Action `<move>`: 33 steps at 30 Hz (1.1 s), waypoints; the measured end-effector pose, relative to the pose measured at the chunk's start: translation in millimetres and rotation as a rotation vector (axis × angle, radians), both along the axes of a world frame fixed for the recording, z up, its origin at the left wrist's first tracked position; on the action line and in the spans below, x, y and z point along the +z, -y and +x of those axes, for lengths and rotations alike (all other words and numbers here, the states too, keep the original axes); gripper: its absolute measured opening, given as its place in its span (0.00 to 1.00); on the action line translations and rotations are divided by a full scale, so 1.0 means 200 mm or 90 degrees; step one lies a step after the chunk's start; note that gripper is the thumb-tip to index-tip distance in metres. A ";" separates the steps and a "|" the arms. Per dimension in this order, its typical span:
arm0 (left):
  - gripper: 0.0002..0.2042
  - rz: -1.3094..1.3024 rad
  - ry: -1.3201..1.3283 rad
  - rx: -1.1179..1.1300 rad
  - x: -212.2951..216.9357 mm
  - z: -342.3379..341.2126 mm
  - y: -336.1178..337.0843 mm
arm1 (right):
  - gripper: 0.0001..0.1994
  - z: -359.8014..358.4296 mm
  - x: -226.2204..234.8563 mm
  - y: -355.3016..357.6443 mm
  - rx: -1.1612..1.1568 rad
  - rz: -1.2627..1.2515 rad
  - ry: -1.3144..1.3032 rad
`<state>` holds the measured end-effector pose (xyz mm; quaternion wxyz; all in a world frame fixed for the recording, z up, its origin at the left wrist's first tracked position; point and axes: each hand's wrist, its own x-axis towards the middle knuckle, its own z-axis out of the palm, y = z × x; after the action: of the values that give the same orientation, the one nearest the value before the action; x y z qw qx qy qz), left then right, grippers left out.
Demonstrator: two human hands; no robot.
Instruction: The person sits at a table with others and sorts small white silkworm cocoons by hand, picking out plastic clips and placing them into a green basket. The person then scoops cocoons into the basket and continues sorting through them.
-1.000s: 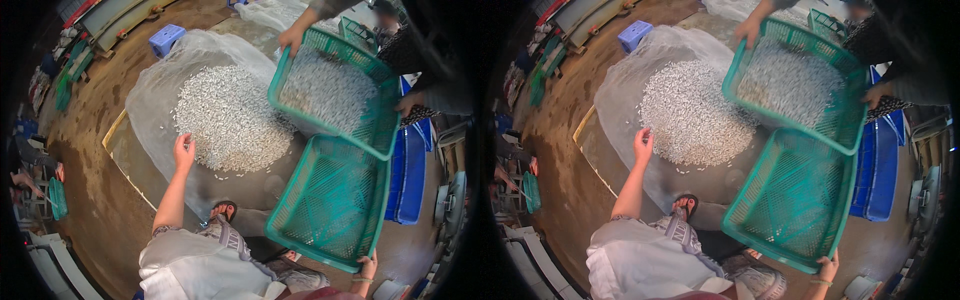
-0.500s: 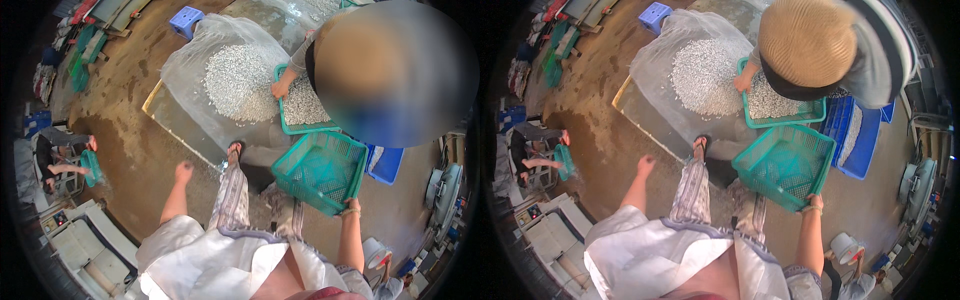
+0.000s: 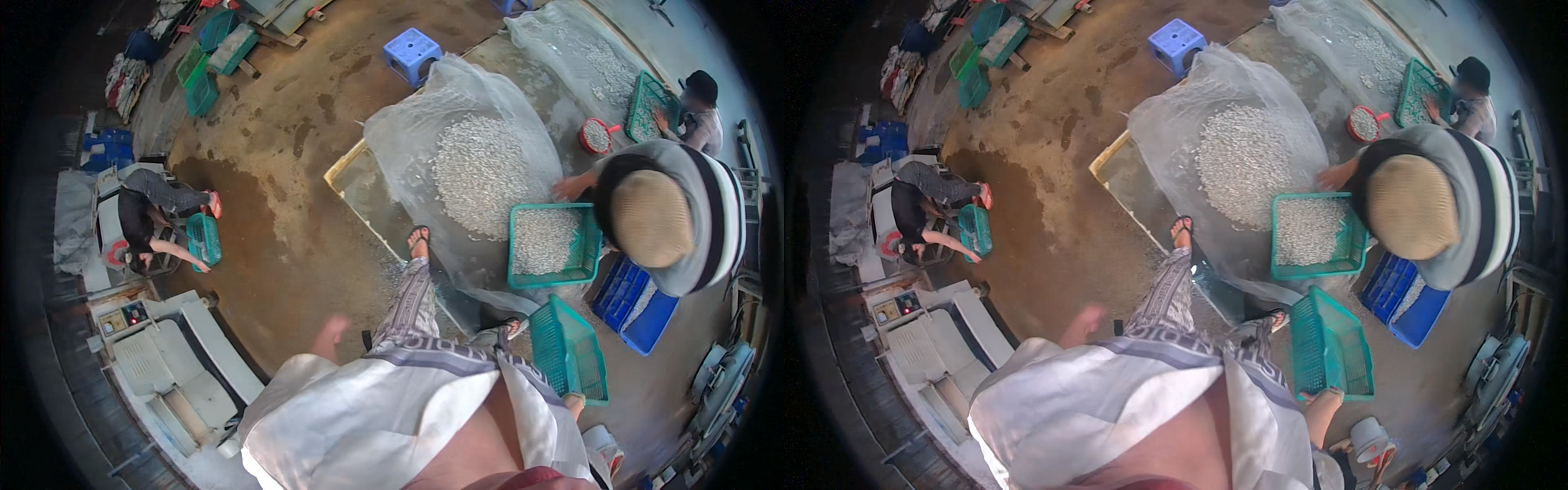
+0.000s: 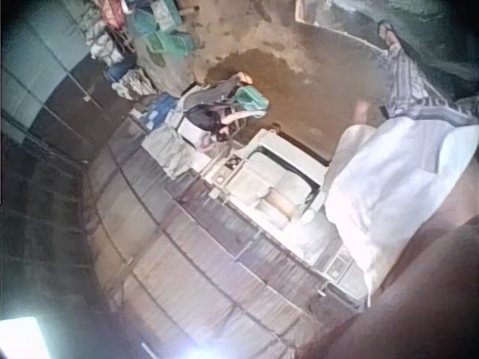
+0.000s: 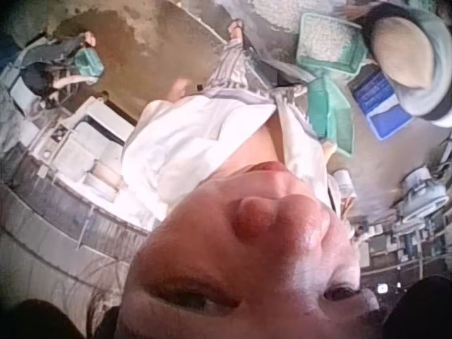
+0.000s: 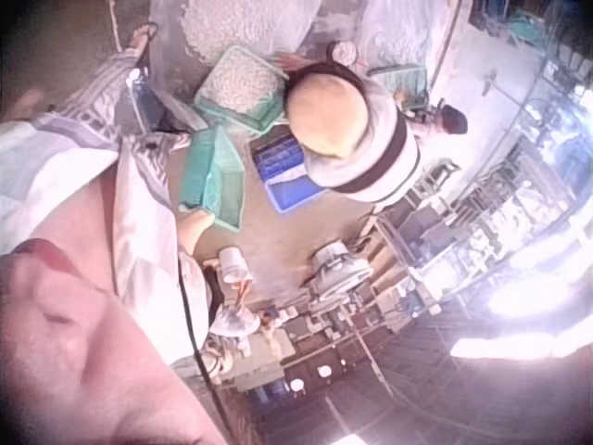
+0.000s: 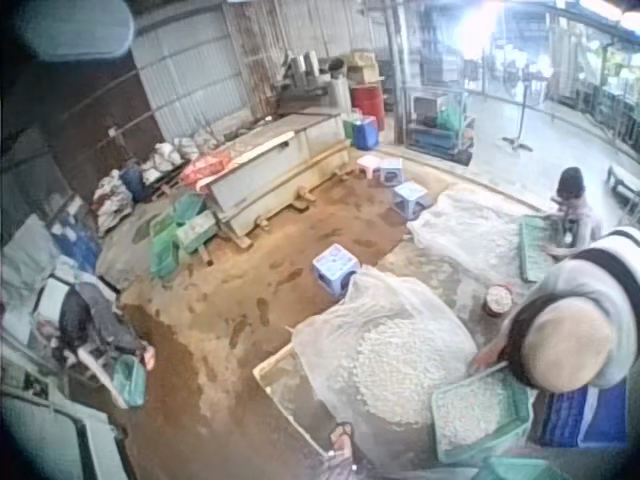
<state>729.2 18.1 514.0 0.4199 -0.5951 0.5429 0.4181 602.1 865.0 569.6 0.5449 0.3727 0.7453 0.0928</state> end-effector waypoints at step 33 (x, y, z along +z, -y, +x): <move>0.15 -0.246 -0.323 -0.185 0.24 -1.32 1.13 | 0.15 -0.76 0.50 1.98 0.392 -0.019 -0.003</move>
<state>465.6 -207.4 561.4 0.2066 -0.4573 0.7781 0.3779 450.2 469.8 669.3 0.4951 0.1213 0.8256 0.2419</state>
